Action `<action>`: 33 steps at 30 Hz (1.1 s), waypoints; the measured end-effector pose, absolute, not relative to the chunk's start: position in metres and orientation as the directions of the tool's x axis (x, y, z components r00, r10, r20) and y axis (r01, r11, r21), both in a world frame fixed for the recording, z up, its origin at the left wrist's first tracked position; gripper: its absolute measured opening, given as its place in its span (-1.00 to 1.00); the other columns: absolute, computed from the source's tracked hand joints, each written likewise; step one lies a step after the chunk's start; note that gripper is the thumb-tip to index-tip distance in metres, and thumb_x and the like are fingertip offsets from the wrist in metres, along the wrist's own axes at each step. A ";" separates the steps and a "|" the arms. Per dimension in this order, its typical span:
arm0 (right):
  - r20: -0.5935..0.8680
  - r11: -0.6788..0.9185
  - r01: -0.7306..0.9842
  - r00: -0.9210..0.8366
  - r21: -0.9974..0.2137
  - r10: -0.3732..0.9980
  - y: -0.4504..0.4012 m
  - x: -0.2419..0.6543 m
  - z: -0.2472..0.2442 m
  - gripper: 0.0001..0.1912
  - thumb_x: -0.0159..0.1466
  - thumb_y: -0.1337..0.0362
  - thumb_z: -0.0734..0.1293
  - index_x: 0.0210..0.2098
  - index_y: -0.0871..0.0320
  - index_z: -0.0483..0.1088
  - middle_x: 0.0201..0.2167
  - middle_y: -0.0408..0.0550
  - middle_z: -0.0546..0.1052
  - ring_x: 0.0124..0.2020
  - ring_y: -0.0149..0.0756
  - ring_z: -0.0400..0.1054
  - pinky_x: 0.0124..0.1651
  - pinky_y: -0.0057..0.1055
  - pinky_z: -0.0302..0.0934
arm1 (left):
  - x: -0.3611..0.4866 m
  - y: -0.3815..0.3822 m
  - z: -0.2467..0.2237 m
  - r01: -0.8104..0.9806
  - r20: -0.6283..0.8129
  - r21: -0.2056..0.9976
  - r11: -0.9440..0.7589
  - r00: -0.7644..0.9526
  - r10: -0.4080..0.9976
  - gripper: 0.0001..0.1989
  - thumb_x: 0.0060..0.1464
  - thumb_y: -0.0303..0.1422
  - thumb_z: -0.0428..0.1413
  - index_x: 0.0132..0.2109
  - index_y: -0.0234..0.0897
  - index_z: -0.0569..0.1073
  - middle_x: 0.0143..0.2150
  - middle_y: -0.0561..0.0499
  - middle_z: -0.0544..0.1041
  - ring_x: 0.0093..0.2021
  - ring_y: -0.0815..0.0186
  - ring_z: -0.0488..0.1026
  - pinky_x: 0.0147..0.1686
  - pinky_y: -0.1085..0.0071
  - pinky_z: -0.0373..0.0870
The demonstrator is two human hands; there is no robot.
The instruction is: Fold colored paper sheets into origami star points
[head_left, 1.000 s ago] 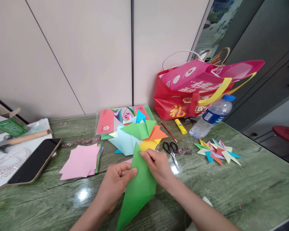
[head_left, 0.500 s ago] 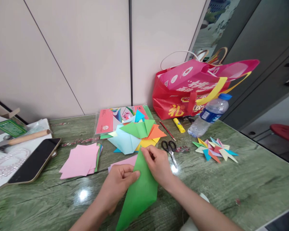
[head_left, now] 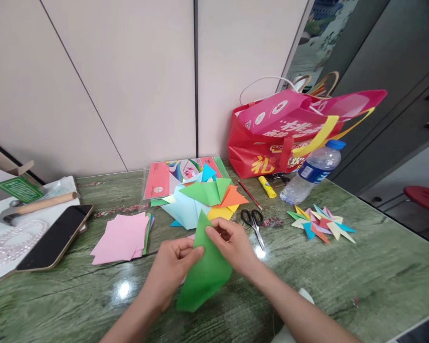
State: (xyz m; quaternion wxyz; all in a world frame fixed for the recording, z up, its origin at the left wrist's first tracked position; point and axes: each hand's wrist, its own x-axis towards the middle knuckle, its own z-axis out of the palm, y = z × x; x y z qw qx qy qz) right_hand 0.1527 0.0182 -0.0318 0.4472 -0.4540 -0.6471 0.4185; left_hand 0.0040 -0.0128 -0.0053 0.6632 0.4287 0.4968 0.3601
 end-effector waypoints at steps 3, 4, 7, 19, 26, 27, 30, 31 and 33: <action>0.178 0.222 0.170 -0.240 -0.960 0.954 0.018 0.153 -0.031 -0.79 0.17 0.23 0.24 -0.53 0.20 0.32 -0.62 -0.21 0.26 -0.57 -0.47 0.09 -0.52 -0.54 -0.01 | 0.001 -0.011 0.000 -0.034 -0.304 0.945 0.324 0.264 0.915 -0.73 -0.19 -0.29 0.27 -0.30 -0.33 0.49 -0.38 -0.01 0.55 -0.33 0.29 0.44 -0.28 0.41 0.35; 0.162 0.204 0.147 -0.259 -0.968 0.952 0.018 0.153 -0.031 -0.80 0.16 0.23 0.25 -0.53 0.21 0.33 -0.62 -0.21 0.27 -0.57 -0.47 0.10 -0.52 -0.54 -0.01 | 0.000 -0.010 0.000 -0.031 -0.275 0.957 0.290 0.235 0.932 -0.73 -0.18 -0.30 0.26 -0.28 -0.32 0.48 -0.33 -0.02 0.55 -0.27 0.27 0.44 -0.23 0.40 0.34; 0.109 0.145 0.096 -0.313 -0.985 0.944 0.017 0.152 -0.032 -0.80 0.13 0.22 0.28 -0.53 0.22 0.35 -0.60 -0.19 0.31 -0.56 -0.47 0.12 -0.51 -0.53 -0.01 | -0.001 -0.008 -0.001 -0.017 -0.218 0.975 0.220 0.105 0.970 -0.70 -0.15 -0.27 0.24 -0.23 -0.28 0.46 -0.30 -0.01 0.52 -0.25 0.26 0.42 -0.29 0.41 0.36; 0.115 0.248 0.243 -0.455 -0.938 0.883 0.013 0.148 -0.032 -0.76 0.05 0.44 0.16 -0.72 0.21 0.20 -0.69 -0.25 0.09 -0.60 -0.51 -0.04 -0.56 -0.55 -0.15 | -0.007 -0.003 -0.007 0.181 -0.071 0.981 0.062 0.044 0.996 -0.79 -0.18 -0.24 0.20 -0.56 -0.31 0.46 -0.45 0.00 0.49 -0.39 0.29 0.38 -0.41 0.43 0.29; 0.081 0.177 0.234 -0.369 -0.956 0.926 0.018 0.151 -0.036 -0.76 0.01 0.46 0.17 -0.61 0.22 0.45 -0.70 -0.21 0.34 -0.63 -0.49 0.11 -0.58 -0.56 -0.03 | -0.027 0.004 0.006 -0.039 -0.221 0.975 0.220 -0.022 0.975 -0.70 -0.21 -0.18 0.26 -0.51 -0.31 0.39 -0.47 -0.03 0.58 -0.50 0.29 0.45 -0.52 0.44 0.36; 0.086 0.178 0.232 -0.358 -0.956 0.930 0.019 0.151 -0.036 -0.77 0.01 0.46 0.18 -0.61 0.22 0.46 -0.69 -0.20 0.37 -0.62 -0.48 0.14 -0.56 -0.56 0.01 | -0.032 0.006 0.007 -0.051 -0.214 0.976 0.212 -0.037 0.976 -0.70 -0.22 -0.18 0.27 -0.49 -0.31 0.39 -0.50 -0.02 0.57 -0.51 0.29 0.46 -0.52 0.44 0.37; 0.080 0.154 0.194 -0.346 -0.969 0.935 0.021 0.152 -0.036 -0.78 0.06 0.42 0.20 -0.55 0.22 0.48 -0.64 -0.15 0.44 -0.60 -0.46 0.24 -0.52 -0.55 0.13 | -0.041 0.011 0.008 -0.073 -0.188 0.981 0.182 -0.090 0.978 -0.70 -0.22 -0.19 0.28 -0.47 -0.31 0.41 -0.52 -0.01 0.58 -0.52 0.28 0.47 -0.52 0.44 0.39; 0.069 0.138 0.175 -0.353 -0.975 0.933 0.021 0.152 -0.036 -0.78 0.11 0.38 0.20 -0.49 0.22 0.49 -0.63 -0.15 0.44 -0.61 -0.46 0.25 -0.53 -0.55 0.13 | -0.042 0.011 0.008 -0.074 -0.180 0.982 0.173 -0.097 0.979 -0.71 -0.22 -0.19 0.28 -0.47 -0.32 0.42 -0.51 -0.01 0.58 -0.51 0.29 0.48 -0.52 0.44 0.39; 0.062 0.124 0.146 -0.371 -0.981 0.927 0.021 0.153 -0.035 -0.75 0.18 0.28 0.19 -0.36 0.22 0.50 -0.57 -0.13 0.47 -0.59 -0.46 0.26 -0.54 -0.55 0.14 | -0.041 0.011 0.007 -0.069 -0.167 0.985 0.161 -0.090 0.982 -0.72 -0.21 -0.21 0.28 -0.48 -0.32 0.42 -0.49 -0.03 0.59 -0.51 0.30 0.48 -0.52 0.46 0.39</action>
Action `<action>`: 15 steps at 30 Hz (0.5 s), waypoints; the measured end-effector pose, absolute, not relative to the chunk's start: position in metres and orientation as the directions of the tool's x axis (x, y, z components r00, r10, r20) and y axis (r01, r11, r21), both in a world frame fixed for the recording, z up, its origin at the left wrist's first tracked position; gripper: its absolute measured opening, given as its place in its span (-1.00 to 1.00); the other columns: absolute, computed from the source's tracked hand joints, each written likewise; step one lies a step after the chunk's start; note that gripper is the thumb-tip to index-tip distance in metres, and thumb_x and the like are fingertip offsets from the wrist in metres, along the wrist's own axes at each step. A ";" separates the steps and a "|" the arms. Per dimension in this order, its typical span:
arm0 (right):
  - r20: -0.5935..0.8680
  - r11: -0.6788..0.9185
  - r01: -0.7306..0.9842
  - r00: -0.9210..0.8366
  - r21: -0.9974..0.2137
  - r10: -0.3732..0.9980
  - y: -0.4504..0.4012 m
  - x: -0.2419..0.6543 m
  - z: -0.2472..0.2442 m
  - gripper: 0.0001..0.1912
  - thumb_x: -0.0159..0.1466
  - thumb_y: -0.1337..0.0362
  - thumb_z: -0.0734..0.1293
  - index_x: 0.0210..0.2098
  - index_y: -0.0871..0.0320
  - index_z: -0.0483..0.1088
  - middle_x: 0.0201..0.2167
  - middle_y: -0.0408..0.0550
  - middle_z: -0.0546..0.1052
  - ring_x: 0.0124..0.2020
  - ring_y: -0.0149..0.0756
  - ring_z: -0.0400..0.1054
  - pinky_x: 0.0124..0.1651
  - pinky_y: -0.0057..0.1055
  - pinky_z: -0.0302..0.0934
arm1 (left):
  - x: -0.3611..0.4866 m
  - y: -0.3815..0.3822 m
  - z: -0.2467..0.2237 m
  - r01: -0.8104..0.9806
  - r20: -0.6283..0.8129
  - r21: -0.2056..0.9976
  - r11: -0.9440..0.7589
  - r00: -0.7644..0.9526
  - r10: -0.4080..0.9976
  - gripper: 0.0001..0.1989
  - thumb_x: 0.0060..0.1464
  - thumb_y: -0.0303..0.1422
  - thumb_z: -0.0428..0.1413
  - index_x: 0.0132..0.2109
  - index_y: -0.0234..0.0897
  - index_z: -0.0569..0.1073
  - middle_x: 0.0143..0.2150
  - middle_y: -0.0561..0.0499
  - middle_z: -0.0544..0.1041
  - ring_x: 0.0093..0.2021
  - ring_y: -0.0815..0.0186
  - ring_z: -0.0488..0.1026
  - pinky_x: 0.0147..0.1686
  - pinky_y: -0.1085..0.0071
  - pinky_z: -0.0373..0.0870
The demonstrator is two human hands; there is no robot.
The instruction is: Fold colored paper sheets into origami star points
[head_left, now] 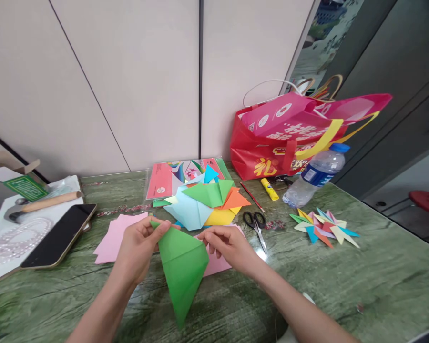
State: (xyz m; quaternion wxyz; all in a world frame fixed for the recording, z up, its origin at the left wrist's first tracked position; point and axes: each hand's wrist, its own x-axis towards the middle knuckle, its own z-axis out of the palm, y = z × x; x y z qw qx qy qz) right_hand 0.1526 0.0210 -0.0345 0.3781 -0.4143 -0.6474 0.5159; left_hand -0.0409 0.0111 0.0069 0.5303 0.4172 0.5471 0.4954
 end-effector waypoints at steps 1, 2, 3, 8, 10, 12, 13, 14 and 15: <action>0.071 0.135 0.144 -0.380 -0.980 0.922 0.021 0.153 -0.034 -0.74 0.20 0.24 0.20 -0.31 0.21 0.49 -0.53 -0.11 0.49 -0.56 -0.45 0.27 -0.53 -0.55 0.14 | -0.039 0.011 0.006 -0.064 -0.165 0.985 0.160 -0.083 0.983 -0.73 -0.20 -0.22 0.28 -0.47 -0.33 0.43 -0.48 -0.04 0.59 -0.50 0.30 0.48 -0.52 0.47 0.39; 0.086 0.157 0.154 -0.392 -0.976 0.916 0.020 0.153 -0.034 -0.75 0.19 0.23 0.22 -0.30 0.20 0.49 -0.49 -0.10 0.51 -0.52 -0.44 0.28 -0.51 -0.55 0.14 | -0.037 0.010 0.006 -0.058 -0.167 0.985 0.163 -0.078 0.983 -0.73 -0.20 -0.22 0.28 -0.47 -0.33 0.43 -0.48 -0.04 0.59 -0.49 0.29 0.48 -0.52 0.47 0.39; 0.102 0.184 0.171 -0.402 -0.968 0.910 0.020 0.153 -0.034 -0.78 0.18 0.24 0.25 -0.31 0.19 0.49 -0.45 -0.09 0.52 -0.49 -0.43 0.29 -0.49 -0.55 0.14 | -0.035 0.010 0.006 -0.052 -0.172 0.984 0.168 -0.078 0.982 -0.73 -0.19 -0.21 0.27 -0.46 -0.33 0.44 -0.47 -0.05 0.60 -0.48 0.28 0.49 -0.52 0.47 0.39; 0.130 0.244 0.266 -0.384 -0.932 0.914 0.023 0.155 -0.040 -0.84 0.16 0.31 0.26 -0.40 0.22 0.49 -0.50 -0.12 0.51 -0.54 -0.46 0.23 -0.49 -0.54 0.11 | -0.039 0.012 0.008 -0.035 -0.132 0.991 0.128 -0.136 0.982 -0.74 -0.16 -0.20 0.25 -0.42 -0.35 0.51 -0.42 -0.07 0.61 -0.40 0.25 0.52 -0.40 0.43 0.44; 0.150 0.253 0.279 -0.344 -0.926 0.927 0.025 0.157 -0.043 -0.85 0.16 0.32 0.26 -0.41 0.21 0.47 -0.52 -0.12 0.49 -0.55 -0.46 0.22 -0.49 -0.53 0.11 | -0.046 0.014 0.011 -0.047 -0.083 0.996 0.076 -0.186 0.979 -0.76 -0.18 -0.23 0.26 -0.44 -0.34 0.52 -0.43 -0.05 0.61 -0.39 0.23 0.52 -0.34 0.39 0.46; 0.173 0.252 0.277 -0.278 -0.927 0.945 0.028 0.158 -0.045 -0.87 0.15 0.31 0.26 -0.41 0.20 0.44 -0.53 -0.13 0.47 -0.53 -0.44 0.24 -0.48 -0.52 0.13 | -0.052 0.015 0.014 -0.073 -0.041 0.997 0.023 -0.260 0.965 -0.77 -0.18 -0.23 0.26 -0.45 -0.34 0.51 -0.45 -0.04 0.60 -0.38 0.22 0.53 -0.28 0.33 0.47; 0.181 0.240 0.260 -0.233 -0.935 0.956 0.030 0.159 -0.047 -0.88 0.14 0.30 0.26 -0.40 0.20 0.42 -0.52 -0.13 0.46 -0.53 -0.44 0.25 -0.49 -0.51 0.15 | -0.055 0.016 0.015 -0.084 -0.024 0.996 -0.001 -0.298 0.954 -0.78 -0.17 -0.23 0.25 -0.45 -0.33 0.50 -0.45 -0.03 0.60 -0.37 0.22 0.54 -0.25 0.31 0.47; 0.183 0.222 0.225 -0.183 -0.949 0.966 0.032 0.160 -0.048 -0.89 0.14 0.29 0.26 -0.37 0.19 0.38 -0.52 -0.14 0.44 -0.54 -0.44 0.25 -0.51 -0.52 0.15 | -0.057 0.016 0.015 -0.084 -0.013 0.996 -0.016 -0.328 0.945 -0.78 -0.16 -0.23 0.24 -0.46 -0.32 0.49 -0.45 -0.02 0.60 -0.37 0.22 0.54 -0.24 0.30 0.47; 0.181 0.202 0.175 -0.131 -0.964 0.975 0.034 0.161 -0.049 -0.89 0.14 0.27 0.26 -0.35 0.17 0.34 -0.52 -0.16 0.41 -0.56 -0.45 0.26 -0.54 -0.52 0.16 | -0.059 0.017 0.014 -0.070 -0.007 0.997 -0.018 -0.341 0.940 -0.78 -0.15 -0.23 0.24 -0.45 -0.32 0.48 -0.45 -0.02 0.60 -0.36 0.22 0.54 -0.23 0.29 0.46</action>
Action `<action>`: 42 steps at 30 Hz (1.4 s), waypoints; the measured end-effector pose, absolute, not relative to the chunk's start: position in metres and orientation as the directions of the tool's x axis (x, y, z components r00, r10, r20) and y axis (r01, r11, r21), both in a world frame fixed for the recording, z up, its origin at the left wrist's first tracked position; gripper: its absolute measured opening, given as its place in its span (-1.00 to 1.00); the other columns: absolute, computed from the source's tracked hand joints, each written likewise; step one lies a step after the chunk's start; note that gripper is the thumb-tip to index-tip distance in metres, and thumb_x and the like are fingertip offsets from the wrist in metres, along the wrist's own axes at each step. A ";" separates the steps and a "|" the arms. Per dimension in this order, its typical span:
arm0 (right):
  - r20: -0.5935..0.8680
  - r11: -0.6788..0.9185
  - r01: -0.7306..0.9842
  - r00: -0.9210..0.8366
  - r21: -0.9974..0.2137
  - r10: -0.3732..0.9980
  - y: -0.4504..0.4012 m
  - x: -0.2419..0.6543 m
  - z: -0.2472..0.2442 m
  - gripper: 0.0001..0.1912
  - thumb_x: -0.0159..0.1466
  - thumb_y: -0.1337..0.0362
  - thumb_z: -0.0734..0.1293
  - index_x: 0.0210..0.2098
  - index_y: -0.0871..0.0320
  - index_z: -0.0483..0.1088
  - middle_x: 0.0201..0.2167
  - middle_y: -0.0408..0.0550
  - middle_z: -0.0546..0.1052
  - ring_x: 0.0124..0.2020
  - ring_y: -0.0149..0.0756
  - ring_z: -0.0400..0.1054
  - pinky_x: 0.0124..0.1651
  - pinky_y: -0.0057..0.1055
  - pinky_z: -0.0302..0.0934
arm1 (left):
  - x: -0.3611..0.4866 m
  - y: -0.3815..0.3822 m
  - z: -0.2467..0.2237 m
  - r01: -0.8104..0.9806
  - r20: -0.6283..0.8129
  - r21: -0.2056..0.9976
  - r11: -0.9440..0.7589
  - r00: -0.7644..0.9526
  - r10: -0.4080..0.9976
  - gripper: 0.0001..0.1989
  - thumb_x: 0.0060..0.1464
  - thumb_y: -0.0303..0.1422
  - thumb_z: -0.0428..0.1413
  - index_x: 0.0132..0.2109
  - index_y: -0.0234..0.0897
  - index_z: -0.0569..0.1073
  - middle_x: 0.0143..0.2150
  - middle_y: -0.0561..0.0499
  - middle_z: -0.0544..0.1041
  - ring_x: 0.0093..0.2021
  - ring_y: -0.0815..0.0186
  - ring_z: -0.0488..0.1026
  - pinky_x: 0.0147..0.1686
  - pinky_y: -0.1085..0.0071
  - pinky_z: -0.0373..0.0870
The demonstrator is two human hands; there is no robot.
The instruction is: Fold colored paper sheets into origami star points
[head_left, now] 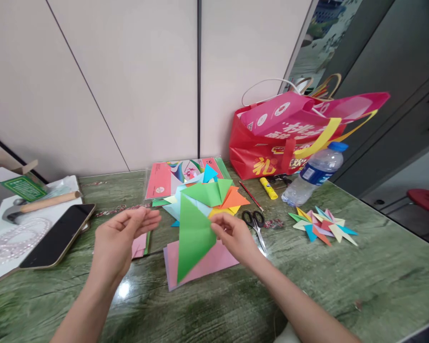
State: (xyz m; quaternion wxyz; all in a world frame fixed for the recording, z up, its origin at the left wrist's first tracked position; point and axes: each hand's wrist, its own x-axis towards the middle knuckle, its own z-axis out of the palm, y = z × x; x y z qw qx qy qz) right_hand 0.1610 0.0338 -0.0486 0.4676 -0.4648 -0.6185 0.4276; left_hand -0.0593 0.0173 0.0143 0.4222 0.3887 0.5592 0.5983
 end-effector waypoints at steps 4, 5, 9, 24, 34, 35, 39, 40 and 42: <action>0.168 0.171 -0.029 0.087 -0.985 0.982 0.044 0.168 -0.053 -0.83 0.11 0.20 0.28 -0.42 0.13 0.19 -0.58 -0.25 0.31 -0.64 -0.48 0.24 -0.62 -0.54 0.17 | -0.064 0.022 0.006 0.204 0.008 0.978 0.048 -0.268 0.963 -0.81 -0.19 -0.24 0.22 -0.42 -0.27 0.49 -0.46 -0.01 0.58 -0.37 0.17 0.52 -0.29 0.29 0.43; 0.164 0.172 -0.052 0.131 -0.984 0.978 0.047 0.170 -0.055 -0.83 0.11 0.19 0.28 -0.43 0.14 0.21 -0.59 -0.24 0.31 -0.64 -0.47 0.24 -0.61 -0.53 0.19 | -0.064 0.023 0.003 0.342 0.026 0.938 0.058 -0.236 0.971 -0.84 -0.20 -0.25 0.21 -0.45 -0.25 0.49 -0.49 -0.01 0.57 -0.39 0.16 0.50 -0.31 0.29 0.40; 0.113 0.134 -0.131 0.155 -0.982 0.981 0.057 0.176 -0.061 -0.69 0.07 0.19 0.28 -0.20 0.17 0.29 -0.27 -0.02 0.42 -0.44 -0.37 0.37 -0.46 -0.41 0.33 | -0.056 0.021 -0.009 0.791 0.061 0.612 -0.013 -0.032 0.998 -0.94 -0.19 -0.33 0.17 -0.50 -0.21 0.47 -0.50 -0.01 0.51 -0.38 0.10 0.45 -0.32 0.28 0.31; 0.233 0.211 -0.201 -0.092 -0.957 0.968 0.062 0.173 -0.069 -0.40 0.10 0.18 0.32 0.13 0.08 0.16 -0.03 0.06 0.38 0.09 -0.16 0.25 0.09 -0.15 0.19 | -0.024 -0.006 -0.022 0.867 -0.258 0.421 -0.267 0.397 0.881 -0.46 -0.31 -0.47 0.20 -0.06 -0.24 0.33 0.16 -0.22 0.26 0.18 -0.05 0.15 0.09 0.05 0.10; 0.289 0.285 0.090 0.031 -0.954 0.957 0.055 0.175 -0.067 -0.72 0.13 0.34 0.25 -0.13 0.14 0.34 -0.08 0.07 0.42 -0.03 -0.22 0.34 -0.02 -0.23 0.28 | -0.020 -0.014 -0.009 0.877 -0.257 0.359 -0.320 0.422 0.869 -0.57 -0.24 -0.60 0.02 -0.12 -0.30 0.40 0.12 -0.23 0.34 0.18 0.01 0.18 0.11 0.11 0.13; 0.289 0.282 0.166 0.020 -0.945 0.957 0.054 0.175 -0.065 -0.76 0.13 0.36 0.23 -0.19 0.15 0.37 -0.16 0.05 0.47 -0.11 -0.23 0.38 -0.07 -0.25 0.30 | -0.019 -0.015 -0.007 0.880 -0.264 0.344 -0.327 0.425 0.866 -0.56 -0.24 -0.61 0.01 -0.12 -0.31 0.41 0.12 -0.24 0.35 0.18 0.00 0.18 0.12 0.11 0.12; 0.216 0.282 0.448 -0.192 -0.848 0.957 0.045 0.175 -0.058 -0.73 0.09 0.52 0.15 -0.37 0.19 0.45 -0.38 -0.01 0.55 -0.31 -0.25 0.43 -0.21 -0.29 0.30 | -0.016 -0.017 -0.002 0.904 -0.322 0.270 -0.332 0.410 0.853 -0.52 -0.26 -0.65 -0.02 -0.09 -0.36 0.41 0.11 -0.27 0.36 0.15 -0.02 0.23 0.10 0.11 0.16; 0.180 0.294 0.514 -0.261 -0.806 0.948 0.043 0.174 -0.057 -0.71 0.08 0.53 0.15 -0.37 0.19 0.46 -0.38 -0.01 0.55 -0.32 -0.24 0.43 -0.21 -0.29 0.28 | -0.016 -0.017 -0.003 0.905 -0.330 0.263 -0.334 0.409 0.851 -0.50 -0.27 -0.65 -0.02 -0.07 -0.38 0.40 0.12 -0.29 0.34 0.15 -0.02 0.23 0.10 0.10 0.16; 0.112 0.331 0.624 -0.364 -0.708 0.925 0.039 0.173 -0.056 -0.72 0.08 0.53 0.19 -0.31 0.19 0.48 -0.32 0.03 0.55 -0.25 -0.19 0.41 -0.16 -0.27 0.25 | -0.016 -0.017 -0.005 0.899 -0.323 0.272 -0.344 0.422 0.847 -0.47 -0.27 -0.66 -0.01 -0.04 -0.40 0.37 0.14 -0.30 0.32 0.16 -0.02 0.22 0.11 0.11 0.13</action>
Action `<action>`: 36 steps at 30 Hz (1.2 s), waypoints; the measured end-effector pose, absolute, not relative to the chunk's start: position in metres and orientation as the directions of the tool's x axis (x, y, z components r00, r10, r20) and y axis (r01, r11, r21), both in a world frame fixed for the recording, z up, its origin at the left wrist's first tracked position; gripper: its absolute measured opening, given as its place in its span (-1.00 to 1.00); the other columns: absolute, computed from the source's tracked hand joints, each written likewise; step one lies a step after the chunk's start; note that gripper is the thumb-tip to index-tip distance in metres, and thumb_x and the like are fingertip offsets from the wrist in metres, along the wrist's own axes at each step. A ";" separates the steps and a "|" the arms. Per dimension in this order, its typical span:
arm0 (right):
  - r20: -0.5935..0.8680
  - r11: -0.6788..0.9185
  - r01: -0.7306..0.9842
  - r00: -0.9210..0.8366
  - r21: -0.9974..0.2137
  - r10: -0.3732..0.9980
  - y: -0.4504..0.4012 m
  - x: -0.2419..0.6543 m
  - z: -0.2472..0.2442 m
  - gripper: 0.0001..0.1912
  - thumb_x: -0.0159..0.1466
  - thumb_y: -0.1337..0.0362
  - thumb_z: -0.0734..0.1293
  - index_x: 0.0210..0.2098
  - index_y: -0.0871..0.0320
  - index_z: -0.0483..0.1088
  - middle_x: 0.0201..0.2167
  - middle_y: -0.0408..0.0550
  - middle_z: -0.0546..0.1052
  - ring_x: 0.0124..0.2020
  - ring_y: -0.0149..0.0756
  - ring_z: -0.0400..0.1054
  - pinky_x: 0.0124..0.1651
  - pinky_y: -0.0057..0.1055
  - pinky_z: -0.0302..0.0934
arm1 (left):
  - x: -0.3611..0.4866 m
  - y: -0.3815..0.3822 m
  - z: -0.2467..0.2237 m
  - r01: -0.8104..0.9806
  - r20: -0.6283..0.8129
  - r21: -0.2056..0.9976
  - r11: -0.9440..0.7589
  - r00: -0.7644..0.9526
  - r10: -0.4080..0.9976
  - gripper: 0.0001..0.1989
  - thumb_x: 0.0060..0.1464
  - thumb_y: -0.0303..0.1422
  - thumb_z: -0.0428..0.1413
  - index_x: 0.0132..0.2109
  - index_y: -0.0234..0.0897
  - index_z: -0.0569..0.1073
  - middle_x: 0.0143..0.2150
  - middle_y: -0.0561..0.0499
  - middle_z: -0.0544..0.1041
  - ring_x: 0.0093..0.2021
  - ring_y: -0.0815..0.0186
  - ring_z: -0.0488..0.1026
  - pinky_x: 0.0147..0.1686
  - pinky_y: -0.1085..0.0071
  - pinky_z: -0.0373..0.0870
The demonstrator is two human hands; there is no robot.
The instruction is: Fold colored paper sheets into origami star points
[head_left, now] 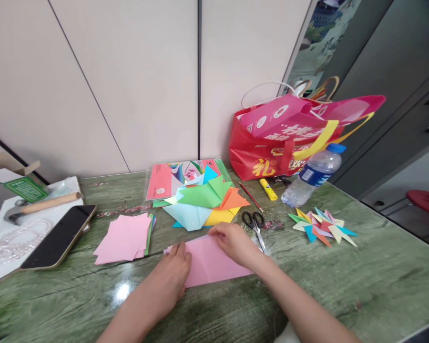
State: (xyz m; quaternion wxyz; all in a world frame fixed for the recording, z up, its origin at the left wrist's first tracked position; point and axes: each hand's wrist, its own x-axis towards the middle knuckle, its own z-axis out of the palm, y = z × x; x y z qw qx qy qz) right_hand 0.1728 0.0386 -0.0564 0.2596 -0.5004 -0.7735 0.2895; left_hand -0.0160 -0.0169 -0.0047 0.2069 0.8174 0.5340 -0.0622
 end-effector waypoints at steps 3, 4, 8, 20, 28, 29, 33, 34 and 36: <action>0.040 0.379 0.704 -0.447 -0.601 0.894 0.033 0.172 -0.054 -0.72 0.10 0.46 0.27 -0.20 0.19 0.46 -0.20 0.07 0.50 -0.12 -0.14 0.35 -0.05 -0.27 0.18 | -0.017 -0.017 -0.008 0.888 -0.327 0.283 -0.363 0.446 0.833 -0.48 -0.27 -0.66 -0.01 -0.04 -0.40 0.36 0.13 -0.30 0.31 0.16 0.01 0.21 0.13 0.11 0.11; 0.021 0.386 0.716 -0.461 -0.582 0.887 0.032 0.172 -0.053 -0.71 0.10 0.44 0.29 -0.17 0.19 0.45 -0.18 0.07 0.48 -0.09 -0.15 0.32 -0.02 -0.28 0.16 | -0.017 -0.017 -0.009 0.889 -0.338 0.271 -0.370 0.447 0.828 -0.49 -0.26 -0.66 -0.01 -0.04 -0.40 0.36 0.13 -0.30 0.31 0.17 0.02 0.20 0.13 0.11 0.11; -0.043 0.399 0.746 -0.495 -0.533 0.868 0.031 0.172 -0.047 -0.64 0.07 0.38 0.36 -0.11 0.19 0.42 -0.12 0.07 0.42 -0.05 -0.13 0.26 0.00 -0.28 0.14 | -0.015 -0.018 -0.008 0.889 -0.377 0.191 -0.415 0.457 0.806 -0.47 -0.21 -0.66 -0.03 0.01 -0.42 0.32 0.17 -0.28 0.27 0.22 0.04 0.12 0.15 0.12 0.07; -0.141 0.390 0.778 -0.513 -0.492 0.847 0.022 0.165 -0.038 -0.42 -0.17 0.13 0.53 -0.18 0.19 0.38 -0.11 0.08 0.31 -0.04 -0.06 0.18 -0.05 -0.23 0.14 | -0.014 -0.019 -0.003 0.886 -0.364 0.184 -0.425 0.463 0.808 -0.48 -0.24 -0.70 -0.02 -0.03 -0.40 0.33 0.12 -0.28 0.30 0.17 0.04 0.19 0.10 0.07 0.15; -0.143 0.425 0.780 -0.537 -0.460 0.831 0.023 0.163 -0.047 -0.32 -0.27 0.01 0.53 -0.21 0.19 0.36 -0.11 0.09 0.24 -0.05 -0.02 0.14 -0.08 -0.21 0.12 | -0.011 -0.019 0.001 0.885 -0.407 0.122 -0.449 0.458 0.790 -0.45 -0.24 -0.68 0.00 0.02 -0.50 0.32 0.14 -0.38 0.27 0.17 -0.02 0.19 0.08 0.03 0.16; -0.155 0.421 0.783 -0.536 -0.458 0.830 0.024 0.163 -0.046 -0.31 -0.28 0.02 0.53 -0.21 0.19 0.36 -0.10 0.10 0.23 -0.04 -0.01 0.13 -0.08 -0.21 0.12 | -0.010 -0.019 0.001 0.887 -0.400 0.119 -0.445 0.454 0.796 -0.44 -0.25 -0.69 0.00 0.01 -0.48 0.32 0.14 -0.37 0.28 0.16 -0.02 0.19 0.08 0.03 0.16; -0.204 0.392 0.798 -0.524 -0.458 0.827 0.023 0.161 -0.040 -0.30 -0.30 0.05 0.55 -0.20 0.21 0.37 -0.07 0.12 0.22 -0.02 0.01 0.12 -0.06 -0.20 0.11 | -0.008 -0.019 -0.002 0.886 -0.397 0.055 -0.460 0.442 0.804 -0.45 -0.23 -0.70 -0.04 0.02 -0.47 0.33 0.13 -0.35 0.31 0.17 -0.02 0.19 0.06 0.04 0.20; -0.211 0.387 0.799 -0.522 -0.460 0.827 0.023 0.161 -0.039 -0.30 -0.30 0.06 0.55 -0.19 0.21 0.37 -0.07 0.13 0.22 -0.01 0.02 0.12 -0.05 -0.20 0.11 | -0.008 -0.019 -0.003 0.883 -0.410 0.036 -0.468 0.440 0.799 -0.44 -0.21 -0.70 -0.04 0.04 -0.49 0.32 0.15 -0.37 0.29 0.19 -0.04 0.17 0.06 0.04 0.20; -0.219 0.380 0.798 -0.521 -0.468 0.825 0.022 0.160 -0.037 -0.30 -0.29 0.08 0.55 -0.18 0.23 0.37 -0.06 0.15 0.22 0.00 0.02 0.11 -0.02 -0.22 0.10 | -0.010 -0.019 -0.004 0.877 -0.437 0.026 -0.480 0.442 0.784 -0.43 -0.18 -0.68 -0.05 0.08 -0.56 0.28 0.19 -0.43 0.22 0.22 -0.06 0.12 0.07 0.06 0.19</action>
